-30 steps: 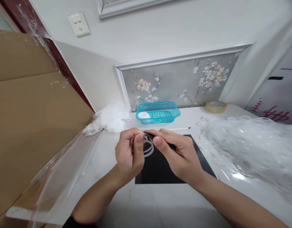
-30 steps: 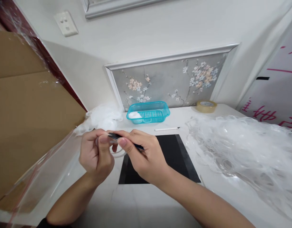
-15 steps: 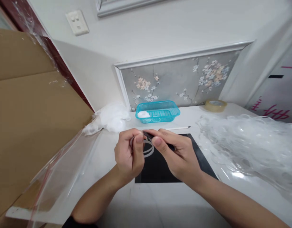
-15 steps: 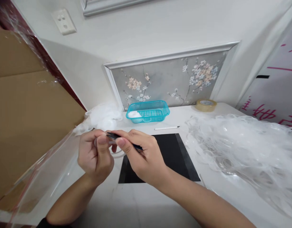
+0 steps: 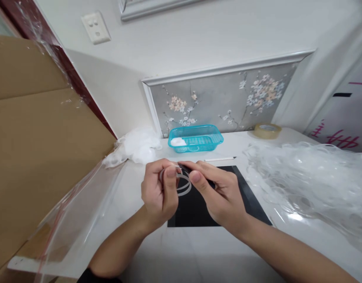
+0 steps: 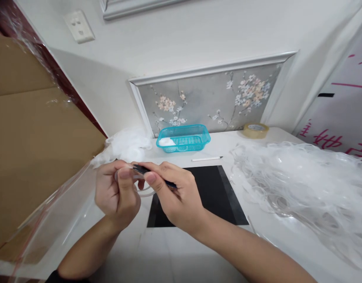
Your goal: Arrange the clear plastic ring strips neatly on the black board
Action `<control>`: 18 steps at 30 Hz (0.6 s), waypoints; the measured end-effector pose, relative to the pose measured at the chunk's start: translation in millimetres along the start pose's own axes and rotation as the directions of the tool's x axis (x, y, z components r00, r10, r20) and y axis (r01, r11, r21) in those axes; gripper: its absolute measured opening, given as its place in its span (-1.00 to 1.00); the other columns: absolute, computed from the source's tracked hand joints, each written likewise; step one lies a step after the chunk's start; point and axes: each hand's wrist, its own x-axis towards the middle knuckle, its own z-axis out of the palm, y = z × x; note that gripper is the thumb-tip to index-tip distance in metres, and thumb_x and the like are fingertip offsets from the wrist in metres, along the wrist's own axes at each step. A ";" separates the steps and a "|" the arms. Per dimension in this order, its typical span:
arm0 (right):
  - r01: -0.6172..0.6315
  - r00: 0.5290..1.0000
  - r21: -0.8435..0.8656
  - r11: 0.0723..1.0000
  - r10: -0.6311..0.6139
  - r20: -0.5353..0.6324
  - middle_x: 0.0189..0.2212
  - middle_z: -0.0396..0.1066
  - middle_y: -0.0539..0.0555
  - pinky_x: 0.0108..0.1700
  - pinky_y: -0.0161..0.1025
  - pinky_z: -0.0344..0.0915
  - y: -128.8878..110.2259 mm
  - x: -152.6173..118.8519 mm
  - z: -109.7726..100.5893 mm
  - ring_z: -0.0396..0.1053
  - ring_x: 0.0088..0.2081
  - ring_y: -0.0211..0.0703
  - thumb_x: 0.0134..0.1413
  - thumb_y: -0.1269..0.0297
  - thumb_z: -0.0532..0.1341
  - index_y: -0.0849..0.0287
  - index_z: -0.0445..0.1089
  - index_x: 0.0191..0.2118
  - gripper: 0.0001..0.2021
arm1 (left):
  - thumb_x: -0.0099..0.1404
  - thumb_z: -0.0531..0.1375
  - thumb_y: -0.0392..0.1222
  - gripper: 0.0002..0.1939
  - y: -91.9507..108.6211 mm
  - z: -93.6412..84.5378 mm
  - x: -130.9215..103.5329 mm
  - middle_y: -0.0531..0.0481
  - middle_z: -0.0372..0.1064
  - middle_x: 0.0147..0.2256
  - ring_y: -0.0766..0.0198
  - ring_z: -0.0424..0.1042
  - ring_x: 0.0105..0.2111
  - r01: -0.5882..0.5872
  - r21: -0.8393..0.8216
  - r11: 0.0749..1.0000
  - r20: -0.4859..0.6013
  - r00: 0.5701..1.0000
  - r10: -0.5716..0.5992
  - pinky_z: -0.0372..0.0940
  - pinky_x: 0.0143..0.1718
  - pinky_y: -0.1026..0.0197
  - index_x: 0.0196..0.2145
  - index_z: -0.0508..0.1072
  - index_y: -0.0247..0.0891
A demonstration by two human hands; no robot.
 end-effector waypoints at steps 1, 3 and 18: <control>-0.003 1.000 0.003 1.000 0.003 0.004 -0.36 0.51 0.01 -0.27 -0.31 0.33 0.2 -0.1 0.1 0.38 -0.36 -0.28 0.25 0.32 0.13 0.08 0.47 0.00 -0.73 | 0.42 0.07 -0.26 -0.94 0.2 0.3 0.0 0.08 0.36 -0.42 0.51 0.28 -0.62 -0.001 -0.002 1.000 -0.001 1.000 0.001 0.27 -0.58 0.44 -0.19 0.32 -0.25; -0.007 1.000 0.006 1.000 0.007 0.006 -0.35 0.51 0.01 -0.27 -0.31 0.34 0.4 -0.2 0.1 0.38 -0.36 -0.28 0.25 0.32 0.14 0.08 0.48 0.00 -0.74 | 0.42 0.07 -0.26 -0.95 0.0 1.0 -0.4 0.09 0.35 -0.43 0.51 0.27 -0.62 -0.009 -0.010 1.000 -0.011 1.000 0.009 0.26 -0.58 0.45 -0.18 0.31 -0.25; 0.081 0.996 0.042 0.996 -0.080 -0.031 -0.39 0.50 -0.03 -0.33 -0.38 0.35 1.0 -2.0 4.2 0.38 -0.40 -0.35 0.21 0.44 0.16 0.10 0.48 -0.02 -0.73 | 0.41 0.07 -0.30 -0.94 -1.0 2.4 -6.3 0.13 0.25 -0.49 0.51 0.24 -0.62 -0.014 -0.010 1.000 -0.021 1.000 0.014 0.23 -0.59 0.46 -0.17 0.31 -0.25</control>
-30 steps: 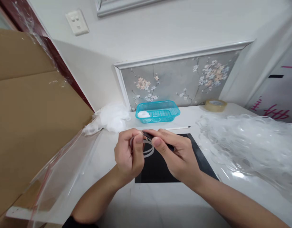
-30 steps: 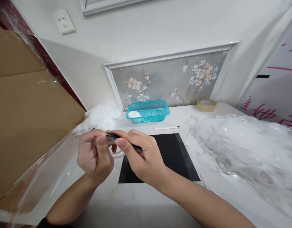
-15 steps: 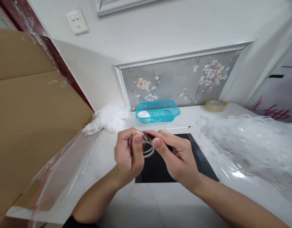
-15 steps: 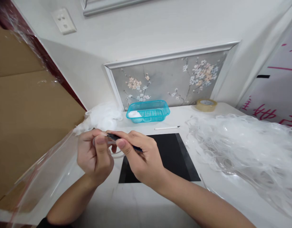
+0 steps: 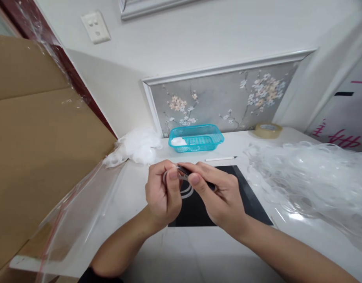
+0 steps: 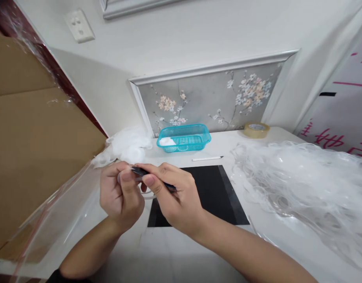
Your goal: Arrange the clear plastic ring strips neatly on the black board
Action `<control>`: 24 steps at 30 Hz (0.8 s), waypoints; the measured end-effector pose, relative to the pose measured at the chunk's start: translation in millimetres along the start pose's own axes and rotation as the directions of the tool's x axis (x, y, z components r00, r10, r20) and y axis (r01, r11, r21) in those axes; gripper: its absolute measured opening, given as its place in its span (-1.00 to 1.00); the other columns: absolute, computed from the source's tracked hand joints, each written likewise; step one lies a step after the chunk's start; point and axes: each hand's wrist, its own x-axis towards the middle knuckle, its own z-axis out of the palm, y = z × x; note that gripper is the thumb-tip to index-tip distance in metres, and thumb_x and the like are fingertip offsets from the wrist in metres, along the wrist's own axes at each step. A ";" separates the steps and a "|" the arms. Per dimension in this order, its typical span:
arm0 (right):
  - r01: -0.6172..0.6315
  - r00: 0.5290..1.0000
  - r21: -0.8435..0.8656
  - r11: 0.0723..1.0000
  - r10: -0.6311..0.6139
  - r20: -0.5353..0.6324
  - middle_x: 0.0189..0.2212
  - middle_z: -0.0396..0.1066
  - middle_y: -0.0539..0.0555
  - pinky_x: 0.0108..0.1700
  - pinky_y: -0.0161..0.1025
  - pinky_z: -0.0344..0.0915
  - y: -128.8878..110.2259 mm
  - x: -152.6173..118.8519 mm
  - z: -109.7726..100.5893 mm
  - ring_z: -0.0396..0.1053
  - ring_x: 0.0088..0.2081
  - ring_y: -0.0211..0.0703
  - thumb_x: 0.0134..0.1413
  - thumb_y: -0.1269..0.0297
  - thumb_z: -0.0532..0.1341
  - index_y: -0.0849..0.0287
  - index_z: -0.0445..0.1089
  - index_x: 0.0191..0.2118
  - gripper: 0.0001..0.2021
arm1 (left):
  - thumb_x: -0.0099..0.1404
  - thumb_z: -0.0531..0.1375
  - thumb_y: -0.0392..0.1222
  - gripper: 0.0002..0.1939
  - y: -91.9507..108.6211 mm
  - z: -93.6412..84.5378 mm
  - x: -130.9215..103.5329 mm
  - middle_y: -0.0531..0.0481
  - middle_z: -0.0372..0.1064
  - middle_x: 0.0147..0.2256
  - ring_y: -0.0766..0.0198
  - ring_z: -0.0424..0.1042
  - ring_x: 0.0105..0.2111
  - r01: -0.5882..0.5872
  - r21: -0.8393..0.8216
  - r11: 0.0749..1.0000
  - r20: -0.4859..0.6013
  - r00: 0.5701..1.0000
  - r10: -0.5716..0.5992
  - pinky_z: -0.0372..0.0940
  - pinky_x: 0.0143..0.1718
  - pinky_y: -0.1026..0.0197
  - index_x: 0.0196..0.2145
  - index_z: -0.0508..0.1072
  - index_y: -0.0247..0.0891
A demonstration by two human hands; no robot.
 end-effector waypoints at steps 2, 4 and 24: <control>0.008 1.000 -0.006 1.000 -0.008 -0.001 -0.39 0.50 -0.03 -0.33 -0.38 0.35 0.3 -0.2 0.0 0.38 -0.39 -0.35 0.21 0.44 0.16 0.09 0.47 -0.01 -0.72 | 0.41 0.07 -0.32 -0.93 0.6 0.9 -0.8 0.13 0.25 -0.48 0.51 0.22 -0.62 0.013 -0.026 1.000 0.004 1.000 -0.013 0.22 -0.60 0.46 -0.16 0.30 -0.24; 0.006 1.000 -0.013 1.000 -0.006 0.001 -0.39 0.49 -0.03 -0.33 -0.37 0.34 0.8 -0.6 0.1 0.37 -0.39 -0.34 0.21 0.44 0.16 0.09 0.47 -0.01 -0.72 | 0.41 0.06 -0.32 -0.93 1.4 1.7 -1.7 0.13 0.26 -0.48 0.51 0.22 -0.62 0.024 -0.052 0.998 0.007 1.000 -0.024 0.20 -0.60 0.46 -0.16 0.30 -0.24; -0.120 0.985 0.028 0.992 0.123 -0.124 -0.45 0.42 -0.01 -0.33 -0.31 0.30 7.5 -5.2 3.8 0.34 -0.41 -0.29 0.22 0.30 0.17 0.05 0.52 -0.08 -0.78 | 0.42 0.05 -0.26 -0.93 1.6 3.7 -4.1 0.11 0.24 -0.51 0.44 0.27 -0.59 0.056 -0.050 0.997 0.026 0.998 -0.055 0.24 -0.56 0.39 -0.16 0.30 -0.25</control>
